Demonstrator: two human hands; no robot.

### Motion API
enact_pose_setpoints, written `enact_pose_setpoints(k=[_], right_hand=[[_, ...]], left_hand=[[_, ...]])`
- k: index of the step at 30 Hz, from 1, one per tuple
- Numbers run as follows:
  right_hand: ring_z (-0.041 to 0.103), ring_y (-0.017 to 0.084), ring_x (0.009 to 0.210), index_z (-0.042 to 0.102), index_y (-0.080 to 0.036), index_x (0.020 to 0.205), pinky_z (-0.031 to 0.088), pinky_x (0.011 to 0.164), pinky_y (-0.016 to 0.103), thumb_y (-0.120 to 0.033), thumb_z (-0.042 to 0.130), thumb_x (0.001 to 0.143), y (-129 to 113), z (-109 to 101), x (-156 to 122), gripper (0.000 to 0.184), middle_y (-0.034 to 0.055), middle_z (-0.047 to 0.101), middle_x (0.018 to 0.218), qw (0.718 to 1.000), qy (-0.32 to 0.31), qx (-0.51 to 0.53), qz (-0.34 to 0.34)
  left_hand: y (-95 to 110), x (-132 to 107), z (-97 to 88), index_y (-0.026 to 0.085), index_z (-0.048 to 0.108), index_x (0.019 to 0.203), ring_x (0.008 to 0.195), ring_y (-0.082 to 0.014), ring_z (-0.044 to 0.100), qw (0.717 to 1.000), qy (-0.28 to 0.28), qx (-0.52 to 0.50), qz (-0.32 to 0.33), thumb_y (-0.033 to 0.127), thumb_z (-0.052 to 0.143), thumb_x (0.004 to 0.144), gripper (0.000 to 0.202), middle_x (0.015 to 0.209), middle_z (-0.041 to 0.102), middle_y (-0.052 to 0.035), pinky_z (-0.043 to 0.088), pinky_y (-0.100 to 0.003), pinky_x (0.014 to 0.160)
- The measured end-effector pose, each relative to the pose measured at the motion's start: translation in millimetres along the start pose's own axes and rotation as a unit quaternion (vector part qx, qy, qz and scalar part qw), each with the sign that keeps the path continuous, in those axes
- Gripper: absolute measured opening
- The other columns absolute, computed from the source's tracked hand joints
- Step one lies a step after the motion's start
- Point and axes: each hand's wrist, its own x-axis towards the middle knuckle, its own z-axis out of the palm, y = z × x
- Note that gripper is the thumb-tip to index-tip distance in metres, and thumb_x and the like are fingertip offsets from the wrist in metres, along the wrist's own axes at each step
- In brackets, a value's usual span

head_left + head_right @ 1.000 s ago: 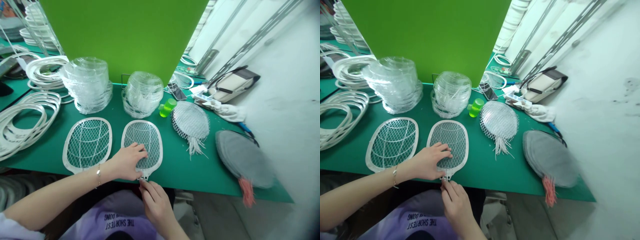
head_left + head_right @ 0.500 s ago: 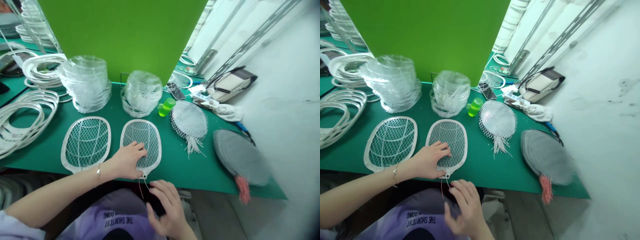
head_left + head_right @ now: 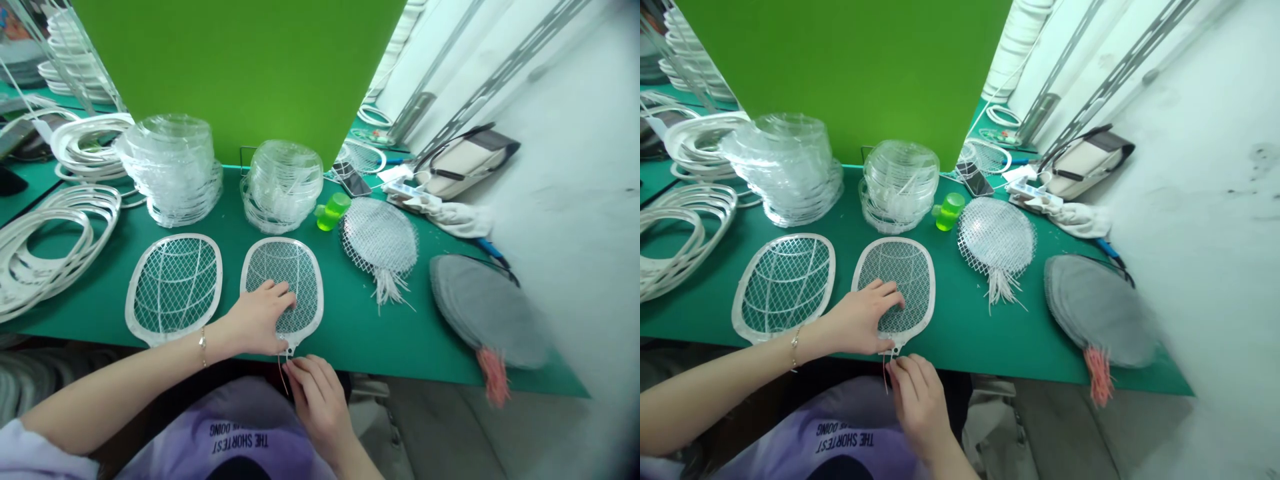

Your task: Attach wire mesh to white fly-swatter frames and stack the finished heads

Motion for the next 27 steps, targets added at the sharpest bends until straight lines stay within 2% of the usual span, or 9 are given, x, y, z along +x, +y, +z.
enact_pose_setpoints(k=[4, 7, 11, 16, 21, 24, 27], right_hand=[[0.062, 0.018, 0.073, 0.064, -0.013, 0.097, 0.057, 0.067, 0.033, -0.003, 0.053, 0.094, -7, -1, 4, 0.015, 0.0079, 0.068, 0.079, 0.999, -0.044, -0.021, 0.000], [0.065, 0.020, 0.077, 0.066, -0.009, 0.098, 0.058, 0.070, 0.035, -0.002, 0.054, 0.093, -1, -3, 1, 0.015, 0.0100, 0.071, 0.082, 0.997, -0.060, -0.042, -0.040], [0.070, 0.020, 0.090, 0.067, -0.011, 0.112, 0.061, 0.082, 0.034, -0.006, 0.061, 0.092, 15, -9, -2, 0.022, 0.0094, 0.076, 0.096, 0.997, -0.045, -0.023, -0.066], [0.070, 0.018, 0.086, 0.066, -0.017, 0.119, 0.061, 0.076, 0.032, -0.007, 0.063, 0.091, 30, -8, 3, 0.030, 0.0083, 0.075, 0.096, 0.998, -0.018, 0.038, -0.048], [0.066, 0.018, 0.080, 0.069, -0.013, 0.100, 0.056, 0.069, 0.031, -0.007, 0.058, 0.094, 27, -2, 10, 0.014, 0.0074, 0.073, 0.086, 0.995, -0.040, 0.021, -0.088], [0.063, 0.018, 0.079, 0.069, -0.012, 0.092, 0.047, 0.063, 0.032, -0.006, 0.051, 0.097, 22, -5, 15, 0.019, 0.0082, 0.072, 0.085, 0.986, -0.091, -0.031, -0.133], [0.060, 0.018, 0.077, 0.069, -0.013, 0.084, 0.043, 0.063, 0.032, -0.006, 0.044, 0.099, 20, -11, 24, 0.030, 0.0085, 0.069, 0.082, 0.971, -0.151, -0.054, -0.179]], left_hand=[[3, 2, -0.5, 0.021, 0.053, 0.108, 0.104, -0.0280, 0.052, 1.000, -0.002, -0.002, -0.005, 0.034, 0.076, 0.065, 0.051, 0.116, 0.058, -0.0062, 0.054, -0.036, 0.068], [4, 4, -0.8, 0.021, 0.051, 0.107, 0.103, -0.0279, 0.052, 1.000, -0.011, -0.003, -0.003, 0.034, 0.077, 0.064, 0.052, 0.116, 0.058, -0.0065, 0.054, -0.036, 0.069], [4, 5, -1.3, 0.021, 0.050, 0.109, 0.106, -0.0283, 0.051, 1.000, -0.016, -0.006, -0.008, 0.031, 0.078, 0.065, 0.053, 0.119, 0.057, -0.0066, 0.055, -0.036, 0.073], [6, 4, -2.6, 0.020, 0.049, 0.111, 0.109, -0.0285, 0.050, 1.000, -0.026, -0.004, -0.008, 0.031, 0.080, 0.068, 0.054, 0.122, 0.056, -0.0071, 0.054, -0.040, 0.084], [6, 5, -2.1, 0.020, 0.048, 0.116, 0.109, -0.0298, 0.049, 1.000, -0.029, -0.002, -0.007, 0.030, 0.078, 0.067, 0.059, 0.121, 0.055, -0.0085, 0.054, -0.042, 0.087], [6, 6, -0.7, 0.020, 0.047, 0.118, 0.110, -0.0305, 0.049, 1.000, -0.030, 0.000, -0.008, 0.030, 0.078, 0.067, 0.061, 0.122, 0.054, -0.0086, 0.052, -0.044, 0.092], [5, 6, 0.1, 0.022, 0.046, 0.118, 0.111, -0.0298, 0.048, 0.999, -0.034, -0.001, -0.010, 0.030, 0.079, 0.067, 0.061, 0.124, 0.053, -0.0076, 0.050, -0.045, 0.096]])
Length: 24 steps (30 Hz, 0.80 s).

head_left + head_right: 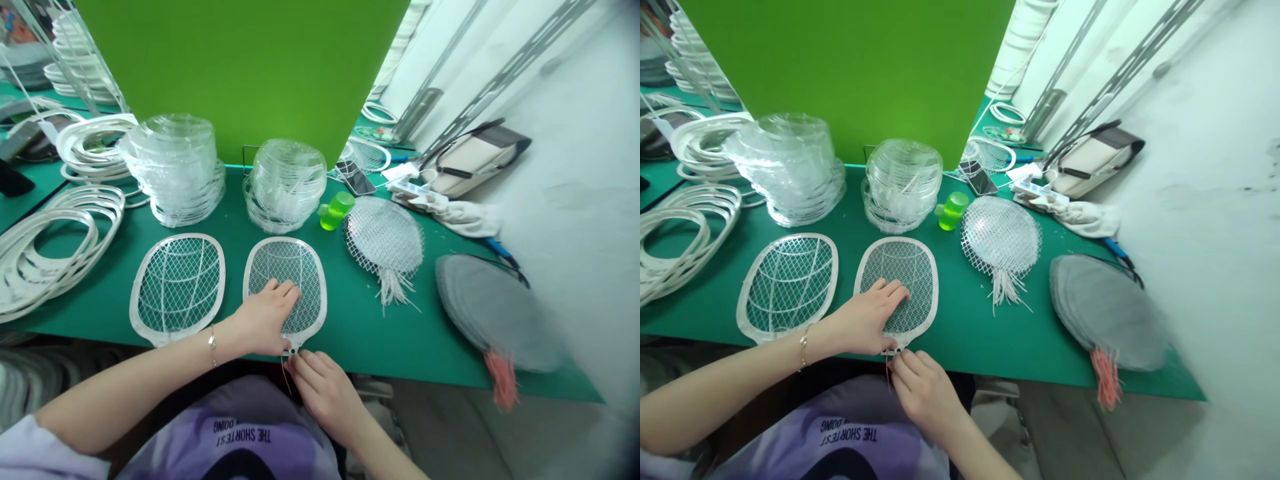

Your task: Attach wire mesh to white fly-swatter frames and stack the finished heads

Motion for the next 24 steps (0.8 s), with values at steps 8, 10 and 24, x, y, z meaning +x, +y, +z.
enact_pose_setpoints(k=[8, 10, 24], right_hand=[[0.052, 0.019, 0.071, 0.068, -0.014, 0.075, 0.042, 0.061, 0.032, -0.007, 0.034, 0.101, 11, -14, 20, 0.044, 0.0074, 0.062, 0.076, 0.995, -0.070, 0.016, -0.070], [0.051, 0.018, 0.071, 0.068, -0.015, 0.075, 0.043, 0.063, 0.031, -0.006, 0.033, 0.101, 13, -12, 22, 0.044, 0.0062, 0.062, 0.074, 0.995, -0.074, 0.032, -0.066], [0.068, 0.023, 0.090, 0.065, -0.018, 0.114, 0.054, 0.079, 0.037, -0.018, 0.058, 0.089, -8, -72, 3, 0.026, 0.0096, 0.074, 0.097, 0.993, 0.037, 0.059, 0.093]], left_hand=[[-1, -2, 1.3, 0.017, 0.046, 0.122, 0.113, -0.0321, 0.047, 1.000, 0.009, 0.009, 0.006, 0.032, 0.077, 0.069, 0.063, 0.125, 0.053, -0.0112, 0.048, -0.045, 0.097], [0, -1, 2.8, 0.015, 0.046, 0.122, 0.111, -0.0324, 0.047, 1.000, 0.007, 0.018, 0.009, 0.031, 0.075, 0.070, 0.062, 0.124, 0.053, -0.0128, 0.048, -0.047, 0.098], [-106, -125, -37.9, 0.039, 0.033, 0.152, 0.151, -0.0345, 0.021, 0.999, 0.036, -0.012, 0.009, 0.036, 0.076, 0.074, 0.089, 0.165, 0.026, -0.0016, 0.017, -0.057, 0.120]])
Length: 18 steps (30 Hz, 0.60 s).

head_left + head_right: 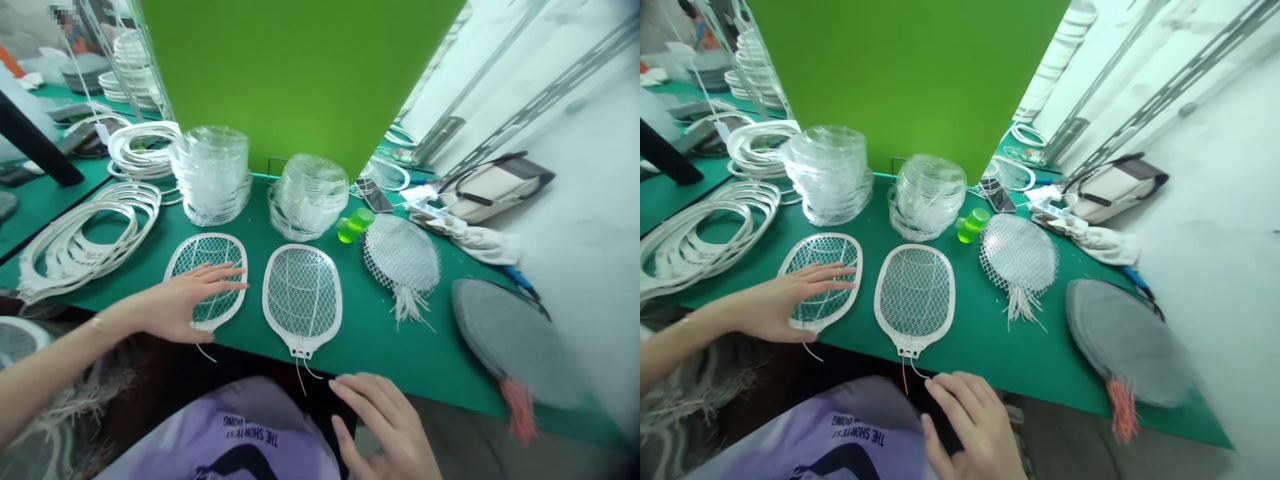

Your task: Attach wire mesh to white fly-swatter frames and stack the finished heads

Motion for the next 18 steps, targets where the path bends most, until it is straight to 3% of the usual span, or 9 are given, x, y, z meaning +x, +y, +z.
enact_pose_setpoints(k=[2, 4, 6, 8, 10, 12, 16, 18], right_hand=[[0.069, 0.021, 0.085, 0.065, -0.018, 0.110, 0.055, 0.076, 0.034, -0.015, 0.059, 0.088, -14, 10, 8, 0.023, 0.0079, 0.074, 0.092, 1.000, 0.011, 0.014, -0.017], [0.069, 0.020, 0.082, 0.066, -0.018, 0.107, 0.055, 0.073, 0.033, -0.014, 0.058, 0.087, -31, 33, 21, 0.021, 0.0067, 0.075, 0.090, 0.998, 0.012, 0.040, -0.036], [0.070, 0.022, 0.083, 0.066, -0.017, 0.109, 0.055, 0.072, 0.034, -0.019, 0.056, 0.089, -48, 62, 34, 0.022, 0.0071, 0.076, 0.094, 0.998, 0.004, 0.055, -0.044], [0.071, 0.024, 0.090, 0.066, -0.015, 0.114, 0.055, 0.075, 0.037, -0.023, 0.053, 0.092, -60, 92, 42, 0.026, 0.0085, 0.076, 0.101, 0.998, 0.004, 0.045, -0.037], [0.070, 0.026, 0.096, 0.065, -0.013, 0.117, 0.055, 0.080, 0.039, -0.025, 0.051, 0.096, -65, 118, 45, 0.028, 0.0099, 0.075, 0.107, 0.999, 0.012, 0.022, -0.031], [0.070, 0.026, 0.098, 0.065, -0.012, 0.118, 0.056, 0.082, 0.039, -0.022, 0.051, 0.098, -64, 137, 42, 0.027, 0.0109, 0.075, 0.108, 0.999, 0.028, 0.001, -0.024], [0.069, 0.023, 0.099, 0.065, -0.012, 0.121, 0.058, 0.082, 0.036, -0.009, 0.053, 0.096, -53, 152, 34, 0.028, 0.0117, 0.074, 0.108, 0.998, 0.062, -0.012, -0.006], [0.069, 0.023, 0.099, 0.066, -0.012, 0.120, 0.059, 0.082, 0.036, -0.006, 0.054, 0.095, -50, 151, 32, 0.028, 0.0118, 0.074, 0.108, 0.998, 0.061, 0.002, -0.006]], left_hand=[[-28, -33, 0.0, 0.045, 0.033, 0.152, 0.152, -0.0401, 0.017, 0.997, -0.053, 0.024, -0.052, 0.042, 0.082, 0.066, 0.099, 0.165, 0.025, 0.0001, 0.014, -0.065, 0.118], [-39, -48, 10.0, 0.046, 0.031, 0.153, 0.152, -0.0391, 0.016, 0.994, -0.063, 0.045, -0.077, 0.046, 0.080, 0.070, 0.096, 0.165, 0.026, 0.0003, 0.010, -0.067, 0.117], [-35, -45, 23.5, 0.043, 0.032, 0.153, 0.153, -0.0358, 0.014, 0.993, -0.045, 0.062, -0.087, 0.051, 0.075, 0.076, 0.089, 0.164, 0.027, -0.0004, 0.007, -0.066, 0.118], [-20, -33, 33.1, 0.036, 0.028, 0.156, 0.153, -0.0344, 0.011, 0.994, -0.032, 0.063, -0.078, 0.056, 0.076, 0.075, 0.097, 0.165, 0.025, -0.0036, 0.004, -0.063, 0.119], [-5, -21, 35.9, 0.029, 0.022, 0.159, 0.154, -0.0348, 0.007, 0.998, -0.012, 0.044, -0.051, 0.056, 0.077, 0.072, 0.107, 0.166, 0.018, -0.0066, 0.004, -0.060, 0.121], [6, -14, 34.7, 0.026, 0.020, 0.160, 0.154, -0.0332, 0.005, 0.999, 0.021, 0.010, -0.030, 0.049, 0.074, 0.077, 0.101, 0.167, 0.014, -0.0060, 0.010, -0.056, 0.122], [7, -12, 40.7, 0.025, 0.036, 0.154, 0.154, -0.0261, 0.014, 0.996, 0.053, -0.071, -0.032, 0.024, 0.051, 0.095, 0.061, 0.165, 0.024, -0.0014, 0.024, -0.045, 0.122], [3, -12, 47.9, 0.024, 0.042, 0.151, 0.153, -0.0259, 0.018, 0.993, 0.056, -0.095, -0.043, 0.019, 0.045, 0.097, 0.054, 0.164, 0.029, -0.0010, 0.026, -0.044, 0.122]])
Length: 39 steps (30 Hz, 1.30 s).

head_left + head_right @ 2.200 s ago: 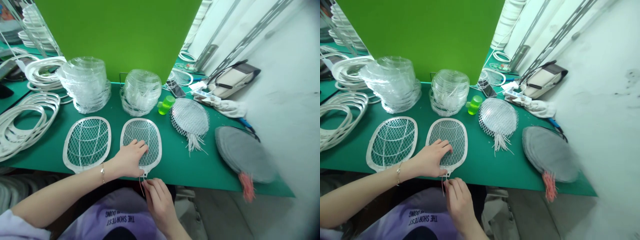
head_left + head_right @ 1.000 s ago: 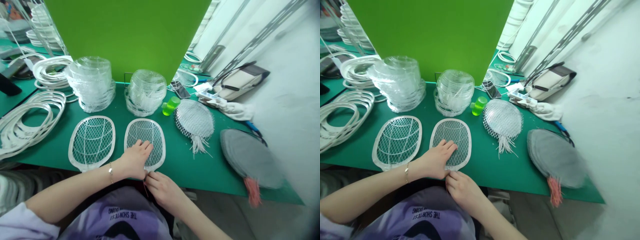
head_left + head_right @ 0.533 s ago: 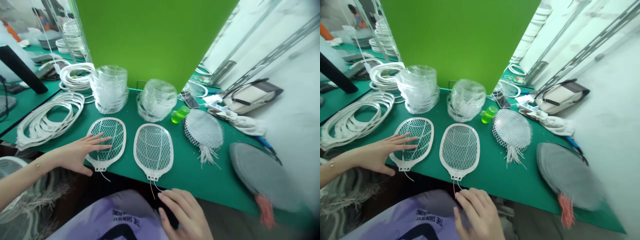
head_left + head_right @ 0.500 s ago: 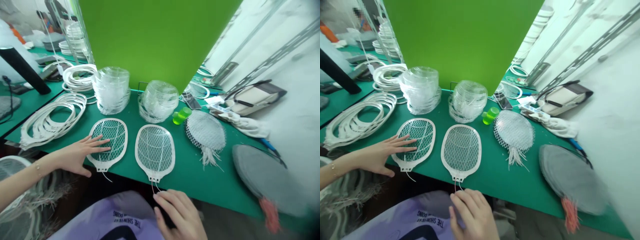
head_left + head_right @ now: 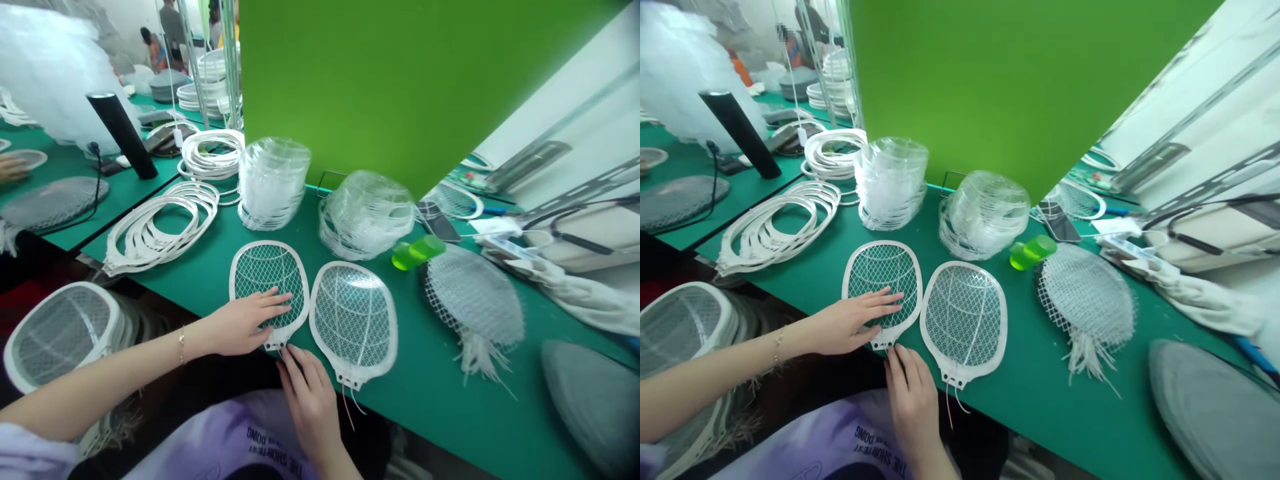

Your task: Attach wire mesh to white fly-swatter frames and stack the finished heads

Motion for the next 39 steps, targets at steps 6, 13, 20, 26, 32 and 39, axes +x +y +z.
enact_pose_setpoints(k=[6, 13, 20, 26, 32, 39], right_hand=[[0.069, 0.022, 0.095, 0.067, -0.015, 0.106, 0.061, 0.082, 0.036, -0.002, 0.054, 0.093, -8, -5, 10, 0.022, 0.0091, 0.074, 0.099, 0.996, 0.009, 0.086, 0.028], [0.068, 0.022, 0.094, 0.064, -0.015, 0.097, 0.059, 0.082, 0.036, -0.003, 0.051, 0.094, -27, 5, 27, 0.018, 0.0081, 0.072, 0.093, 0.993, 0.010, 0.105, 0.054], [0.067, 0.026, 0.098, 0.067, -0.008, 0.099, 0.056, 0.083, 0.038, -0.001, 0.045, 0.094, -16, 9, 7, 0.024, 0.0132, 0.073, 0.101, 0.999, -0.033, 0.012, -0.037], [0.065, 0.024, 0.098, 0.070, -0.007, 0.099, 0.054, 0.082, 0.035, 0.001, 0.041, 0.093, -15, 2, 12, 0.031, 0.0132, 0.074, 0.104, 0.995, -0.046, -0.020, -0.082], [0.061, 0.023, 0.083, 0.070, -0.007, 0.091, 0.054, 0.073, 0.032, 0.004, 0.044, 0.087, -12, -13, 36, 0.028, 0.0135, 0.071, 0.092, 0.982, -0.151, -0.032, -0.109], [0.062, 0.020, 0.082, 0.069, -0.010, 0.091, 0.053, 0.072, 0.029, 0.001, 0.057, 0.082, 3, -18, 57, 0.019, 0.0074, 0.069, 0.086, 0.955, -0.270, 0.019, -0.121]], left_hand=[[-8, -4, -2.3, 0.032, 0.041, 0.152, 0.153, -0.0384, 0.009, 0.997, -0.062, -0.018, 0.045, 0.016, 0.064, 0.077, 0.079, 0.166, 0.021, 0.0019, 0.019, -0.059, 0.121], [-11, -5, -5.5, 0.032, 0.043, 0.151, 0.153, -0.0358, 0.009, 0.995, -0.062, -0.054, 0.058, 0.015, 0.064, 0.080, 0.076, 0.165, 0.023, 0.0023, 0.014, -0.058, 0.122], [-5, 4, 8.7, 0.031, 0.066, 0.131, 0.151, -0.0342, 0.022, 0.996, -0.002, -0.083, -0.026, 0.023, 0.064, 0.088, 0.043, 0.157, 0.042, 0.0017, 0.020, -0.056, 0.121], [-2, 8, 7.3, 0.029, 0.071, 0.125, 0.150, -0.0339, 0.027, 0.995, 0.007, -0.092, -0.036, 0.015, 0.068, 0.080, 0.047, 0.154, 0.046, -0.0017, 0.025, -0.054, 0.120], [0, 10, 5.4, 0.036, 0.046, 0.148, 0.150, -0.0324, 0.026, 0.992, 0.011, -0.110, -0.054, 0.011, 0.066, 0.079, 0.076, 0.162, 0.032, -0.0027, 0.025, -0.054, 0.120], [-1, 13, 5.9, 0.031, 0.039, 0.152, 0.150, -0.0295, 0.027, 0.992, 0.000, -0.115, -0.056, 0.014, 0.067, 0.080, 0.080, 0.162, 0.032, -0.0047, 0.026, -0.050, 0.121]])
